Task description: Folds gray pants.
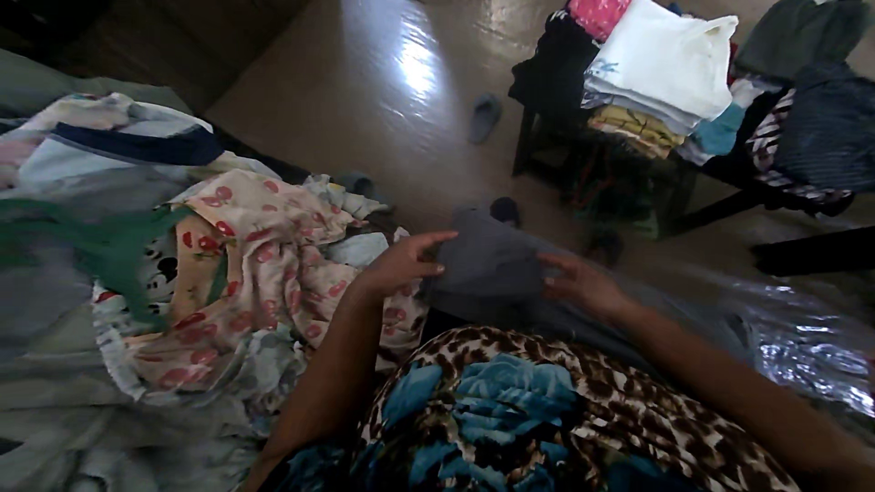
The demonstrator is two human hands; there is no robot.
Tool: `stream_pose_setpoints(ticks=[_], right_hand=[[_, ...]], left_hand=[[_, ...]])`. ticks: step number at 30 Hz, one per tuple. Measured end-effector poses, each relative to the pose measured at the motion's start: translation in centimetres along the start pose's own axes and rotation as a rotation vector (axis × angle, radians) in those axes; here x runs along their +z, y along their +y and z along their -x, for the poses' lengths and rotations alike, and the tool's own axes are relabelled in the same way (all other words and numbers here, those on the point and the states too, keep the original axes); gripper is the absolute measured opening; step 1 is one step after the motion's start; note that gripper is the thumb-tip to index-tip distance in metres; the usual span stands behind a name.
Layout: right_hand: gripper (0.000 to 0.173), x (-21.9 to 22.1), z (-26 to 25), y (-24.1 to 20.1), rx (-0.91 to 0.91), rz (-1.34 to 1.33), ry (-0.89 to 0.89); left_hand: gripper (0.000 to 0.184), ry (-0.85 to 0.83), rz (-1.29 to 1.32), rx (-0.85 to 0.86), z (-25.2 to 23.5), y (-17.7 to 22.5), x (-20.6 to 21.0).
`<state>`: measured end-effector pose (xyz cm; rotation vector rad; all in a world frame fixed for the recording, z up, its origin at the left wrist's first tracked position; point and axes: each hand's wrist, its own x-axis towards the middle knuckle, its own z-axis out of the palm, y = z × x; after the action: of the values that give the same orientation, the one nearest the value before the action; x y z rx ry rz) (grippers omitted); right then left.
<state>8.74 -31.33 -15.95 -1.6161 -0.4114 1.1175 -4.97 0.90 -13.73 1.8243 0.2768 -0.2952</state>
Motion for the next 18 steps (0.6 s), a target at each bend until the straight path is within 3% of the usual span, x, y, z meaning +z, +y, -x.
stream_pose_setpoints(ticks=[4, 7, 10, 14, 18], right_hand=[[0.041, -0.8, 0.2, 1.1, 0.054, 0.224, 0.02], [0.038, -4.0, 1.3, 0.7, 0.055, 0.411, 0.137], [0.042, -8.8, 3.8, 1.8, 0.156, 0.797, 0.239], [0.041, -13.3, 10.7, 7.4, 0.325, 1.025, 0.52], [0.05, -13.9, 16.5, 13.9, 0.354, 0.88, 0.794]], left_hand=[[0.028, 0.082, -0.237, -0.171, -0.6, -1.1, -0.6], [0.03, 0.197, -0.384, -0.187, -3.2, 0.6, -1.1], [0.034, 0.194, -0.596, -0.176, -8.1, 2.0, -1.4], [0.035, 0.022, -0.888, -0.174, -15.6, 2.4, -0.8], [0.04, -0.198, -0.981, -0.299, -20.5, 2.6, -0.1]])
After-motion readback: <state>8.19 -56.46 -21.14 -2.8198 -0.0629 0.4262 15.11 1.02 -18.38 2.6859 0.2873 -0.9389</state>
